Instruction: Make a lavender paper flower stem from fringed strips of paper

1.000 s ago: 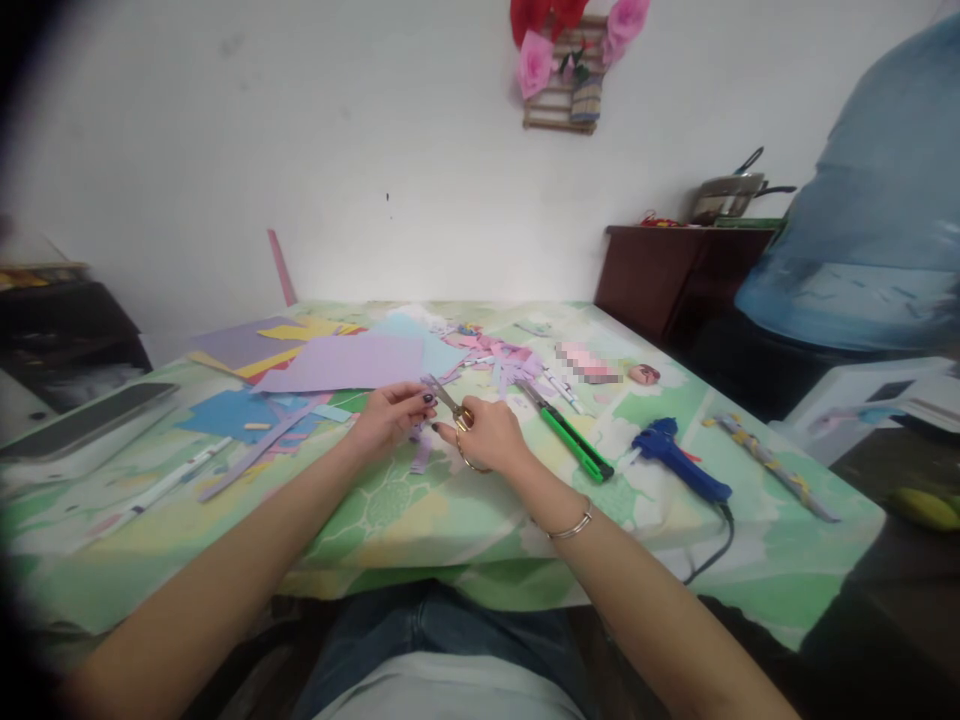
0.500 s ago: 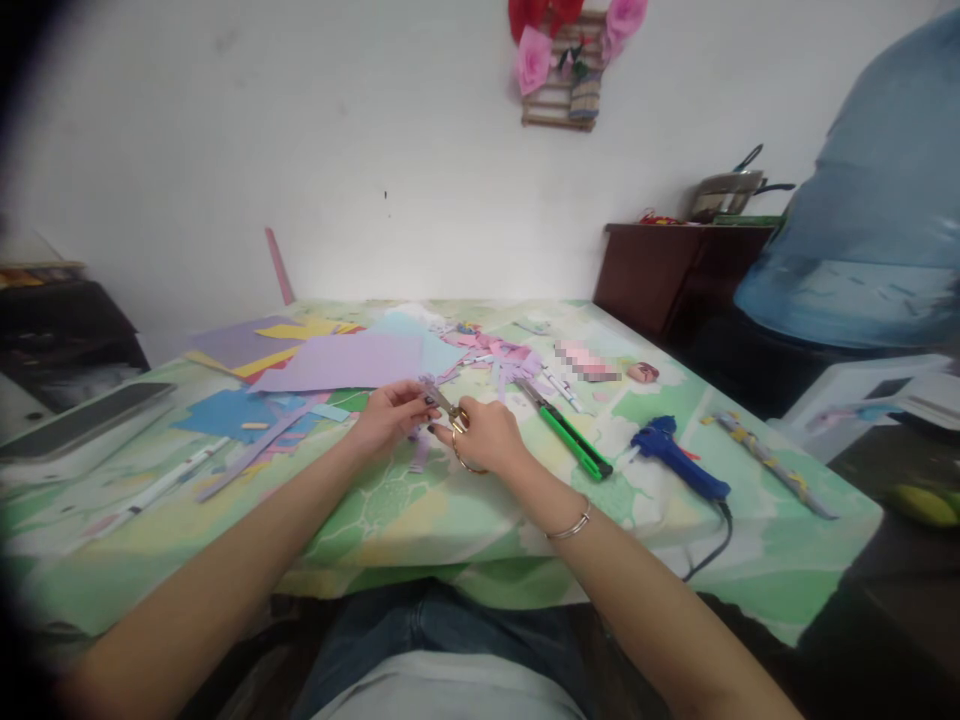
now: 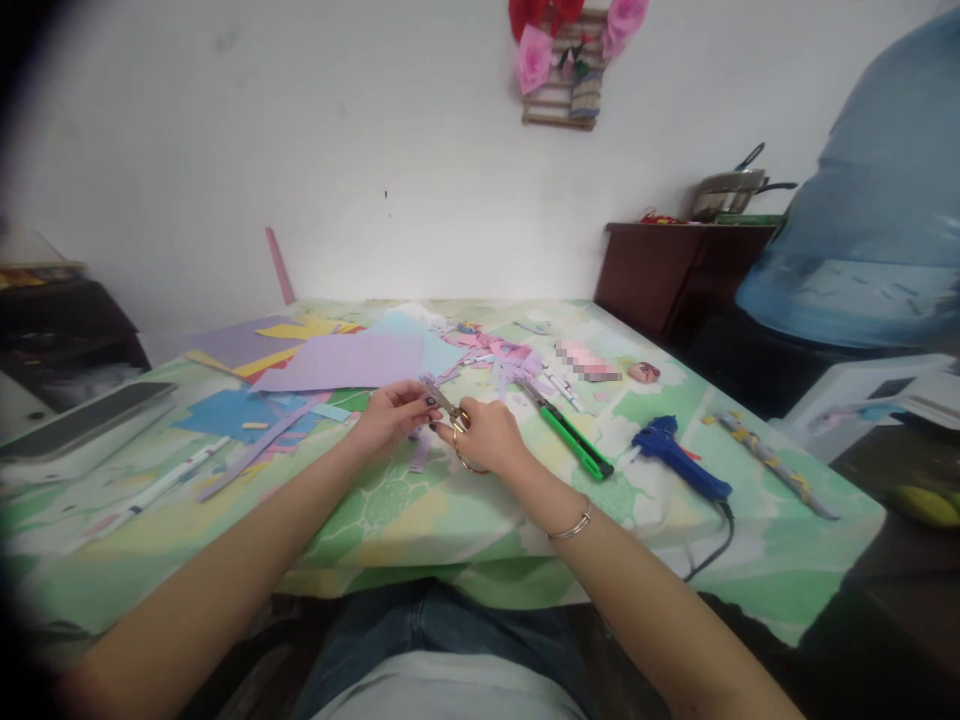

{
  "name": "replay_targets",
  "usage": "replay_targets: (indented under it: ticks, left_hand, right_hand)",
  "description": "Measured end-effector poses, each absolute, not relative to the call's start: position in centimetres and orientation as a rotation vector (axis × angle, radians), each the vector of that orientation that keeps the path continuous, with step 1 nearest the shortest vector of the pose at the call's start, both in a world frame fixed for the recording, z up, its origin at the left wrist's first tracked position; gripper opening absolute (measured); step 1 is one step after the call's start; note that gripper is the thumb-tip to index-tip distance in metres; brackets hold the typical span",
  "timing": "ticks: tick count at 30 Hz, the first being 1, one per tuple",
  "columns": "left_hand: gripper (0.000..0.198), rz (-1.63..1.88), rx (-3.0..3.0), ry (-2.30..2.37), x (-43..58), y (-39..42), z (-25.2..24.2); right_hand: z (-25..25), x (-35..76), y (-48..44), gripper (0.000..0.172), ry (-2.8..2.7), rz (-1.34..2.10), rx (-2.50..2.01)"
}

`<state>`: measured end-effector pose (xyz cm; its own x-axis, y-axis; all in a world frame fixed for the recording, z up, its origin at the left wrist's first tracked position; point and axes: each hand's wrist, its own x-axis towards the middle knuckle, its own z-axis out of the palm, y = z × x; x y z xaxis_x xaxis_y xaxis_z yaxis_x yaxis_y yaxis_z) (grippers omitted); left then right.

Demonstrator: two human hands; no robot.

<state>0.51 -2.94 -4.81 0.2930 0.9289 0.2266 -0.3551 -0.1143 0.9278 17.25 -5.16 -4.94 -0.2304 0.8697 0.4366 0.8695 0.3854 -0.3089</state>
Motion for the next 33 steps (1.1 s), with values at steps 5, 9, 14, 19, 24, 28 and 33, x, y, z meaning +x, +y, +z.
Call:
replay_targets:
  ticks: [5,9,14,19,24,28,33]
  left_hand:
    - [0.025,1.241,1.2,0.635,0.53,-2.87,-4.78]
    - [0.025,1.251,1.191,0.629,0.53,-2.88,-4.69]
    - [0.024,1.251,1.193,0.625,0.47,-2.89,-4.68]
    - [0.027,1.266,1.177,0.642,0.52,-2.97,-4.52]
    - [0.029,1.269,1.161,0.658,0.55,-3.06,-4.32]
    - [0.03,1.284,1.157,0.671,0.52,-3.0,-4.28]
    - [0.028,1.301,1.154,0.665,0.4,-2.86,-4.31]
  right_hand:
    - [-4.88,17.26,-5.06,0.034,-2.102,0.008,-1.504]
    - [-5.02,17.28,-4.9,0.033,-2.101,0.007,-1.499]
    - [-5.26,17.32,-4.73,0.034,-2.086,-0.005,-1.497]
    - [-5.16,17.42,-4.79,0.034,-2.097,-0.011,-1.521]
    - [-5.11,17.44,-4.77,0.034,-2.101,-0.009,-1.517]
    - [-5.12,17.4,-4.77,0.035,-2.106,-0.006,-1.53]
    - [-5.06,17.4,-4.84,0.034,-2.1,0.008,-1.534]
